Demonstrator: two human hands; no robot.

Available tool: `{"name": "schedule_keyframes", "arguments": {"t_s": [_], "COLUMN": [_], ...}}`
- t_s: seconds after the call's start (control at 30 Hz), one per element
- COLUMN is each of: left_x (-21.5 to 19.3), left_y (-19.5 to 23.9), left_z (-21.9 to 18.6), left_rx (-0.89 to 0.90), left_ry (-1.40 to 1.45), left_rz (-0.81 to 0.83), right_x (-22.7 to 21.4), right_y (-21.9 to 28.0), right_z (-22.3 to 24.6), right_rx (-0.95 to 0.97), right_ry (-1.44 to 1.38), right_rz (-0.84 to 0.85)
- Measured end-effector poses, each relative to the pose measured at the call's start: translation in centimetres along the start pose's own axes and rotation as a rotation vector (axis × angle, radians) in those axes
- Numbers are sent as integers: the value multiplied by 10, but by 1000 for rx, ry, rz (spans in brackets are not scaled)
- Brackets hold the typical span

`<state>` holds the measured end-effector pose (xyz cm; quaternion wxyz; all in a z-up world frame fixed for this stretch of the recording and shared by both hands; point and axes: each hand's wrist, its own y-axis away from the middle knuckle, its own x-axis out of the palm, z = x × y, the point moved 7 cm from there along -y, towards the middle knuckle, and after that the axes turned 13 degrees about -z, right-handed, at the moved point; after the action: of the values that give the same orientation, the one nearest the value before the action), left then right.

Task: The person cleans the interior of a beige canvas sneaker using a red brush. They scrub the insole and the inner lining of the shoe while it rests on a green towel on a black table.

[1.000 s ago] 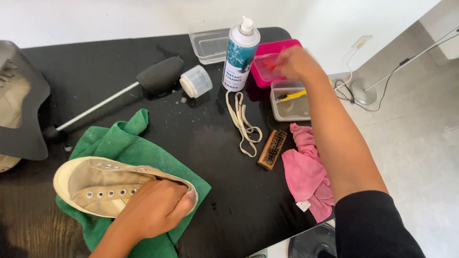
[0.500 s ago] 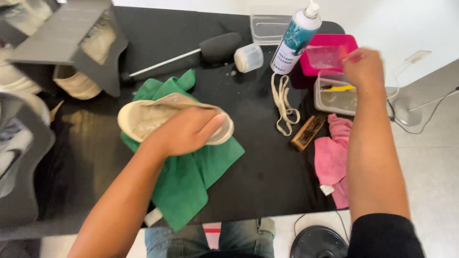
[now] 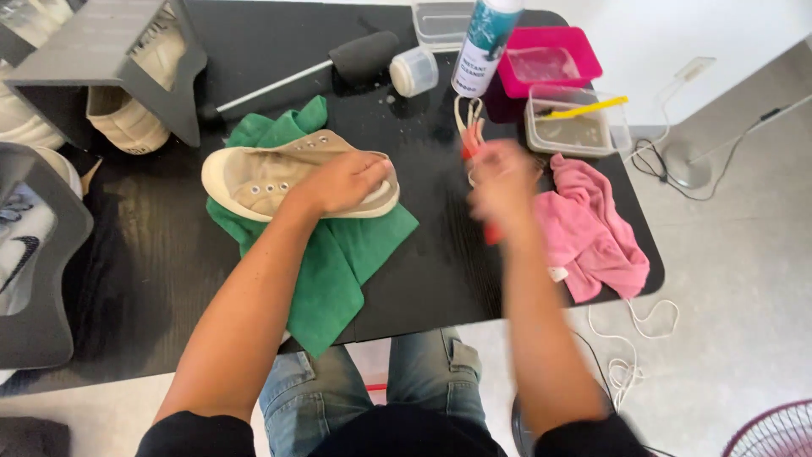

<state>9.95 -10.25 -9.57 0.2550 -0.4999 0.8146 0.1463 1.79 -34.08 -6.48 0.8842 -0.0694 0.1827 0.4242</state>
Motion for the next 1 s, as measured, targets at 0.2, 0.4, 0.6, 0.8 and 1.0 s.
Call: {"name": "schedule_keyframes", "arguments": {"t_s": [0.2,0.4,0.6,0.8,1.0], "left_x": [4,18,2,17,7], "left_y": [5,-14,8,-2,6], "left_z": [-27,7,-28,-7,-23], "left_rx": [14,93,102,69,44], "left_ry": [-166,-211,-239,-225,-226], "left_rz": [-43,-140,-178,-143,-173], "right_x": [68,81,78,76,68], "right_y": [73,87,90,105,116], "right_z": [-7,-34,17,16,11], "right_rx": [-112,-173,-250,-321,-258], "right_ry": [138,296,389,512,559], "right_rz": [157,141,160,191,267]}}
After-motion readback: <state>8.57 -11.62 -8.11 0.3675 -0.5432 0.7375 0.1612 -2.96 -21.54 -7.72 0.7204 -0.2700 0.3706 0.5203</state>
